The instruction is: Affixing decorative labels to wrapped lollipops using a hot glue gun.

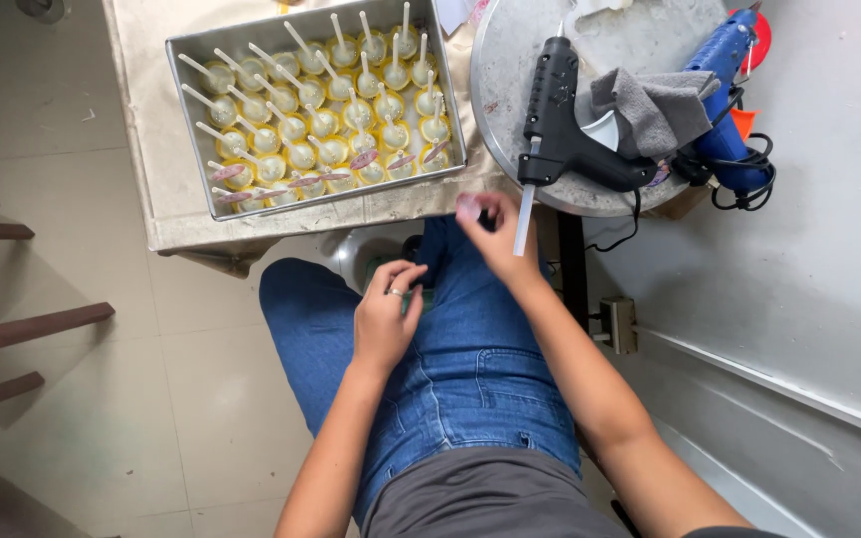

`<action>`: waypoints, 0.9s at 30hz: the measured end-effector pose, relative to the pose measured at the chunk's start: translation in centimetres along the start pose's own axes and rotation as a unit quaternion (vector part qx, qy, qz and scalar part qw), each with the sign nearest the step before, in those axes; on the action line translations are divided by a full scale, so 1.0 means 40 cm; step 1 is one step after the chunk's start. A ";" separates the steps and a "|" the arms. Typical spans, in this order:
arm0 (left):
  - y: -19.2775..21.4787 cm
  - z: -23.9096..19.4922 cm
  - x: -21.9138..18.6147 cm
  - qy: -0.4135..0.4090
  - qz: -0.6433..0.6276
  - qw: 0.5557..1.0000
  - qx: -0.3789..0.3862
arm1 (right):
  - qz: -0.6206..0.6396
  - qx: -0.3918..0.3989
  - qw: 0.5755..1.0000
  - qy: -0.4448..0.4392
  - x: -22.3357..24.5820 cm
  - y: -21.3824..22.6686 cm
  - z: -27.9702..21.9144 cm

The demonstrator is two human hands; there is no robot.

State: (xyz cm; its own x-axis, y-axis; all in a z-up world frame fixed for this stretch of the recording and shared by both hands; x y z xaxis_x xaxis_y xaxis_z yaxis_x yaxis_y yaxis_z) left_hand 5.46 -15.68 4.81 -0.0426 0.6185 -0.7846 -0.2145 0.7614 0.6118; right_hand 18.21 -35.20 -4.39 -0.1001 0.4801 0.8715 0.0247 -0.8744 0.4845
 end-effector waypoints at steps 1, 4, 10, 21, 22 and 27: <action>0.006 0.019 -0.017 0.001 -0.003 1.000 0.001 | -0.003 0.000 1.000 -0.001 0.039 0.015 -0.034; 0.028 0.061 -0.071 -0.083 0.018 0.996 -0.023 | 0.069 0.032 0.997 0.025 0.153 0.050 -0.124; 0.066 0.074 -0.108 -0.270 0.044 0.960 -0.054 | 0.122 0.089 0.987 0.059 0.285 0.095 -0.176; 0.028 0.056 0.048 0.189 -0.267 0.944 -0.041 | 0.335 0.195 0.915 0.111 0.313 0.103 -0.204; 0.026 0.051 0.043 0.190 -0.268 0.944 -0.041 | 0.335 0.195 0.915 0.111 0.310 0.090 -0.195; 0.018 0.048 0.014 0.230 -0.414 0.880 0.038 | 0.327 0.100 0.940 0.003 0.328 0.059 -0.130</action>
State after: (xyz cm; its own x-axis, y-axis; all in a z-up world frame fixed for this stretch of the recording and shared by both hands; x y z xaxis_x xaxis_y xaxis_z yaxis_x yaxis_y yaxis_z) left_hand 7.17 -14.40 5.01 -0.2964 -0.2842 -0.9118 -0.2916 0.9360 -0.1969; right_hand 11.76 -31.34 7.80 -0.0039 -0.1572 0.9876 0.2685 -0.9515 -0.1504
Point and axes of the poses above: each hand's wrist, its own z-axis towards the middle knuckle, its own y-axis out of the back of the hand, x = y × z, the point moved 3 cm from there along z, towards the middle knuckle, and after that the axes turned 7 degrees about y, right-handed, at the moved point
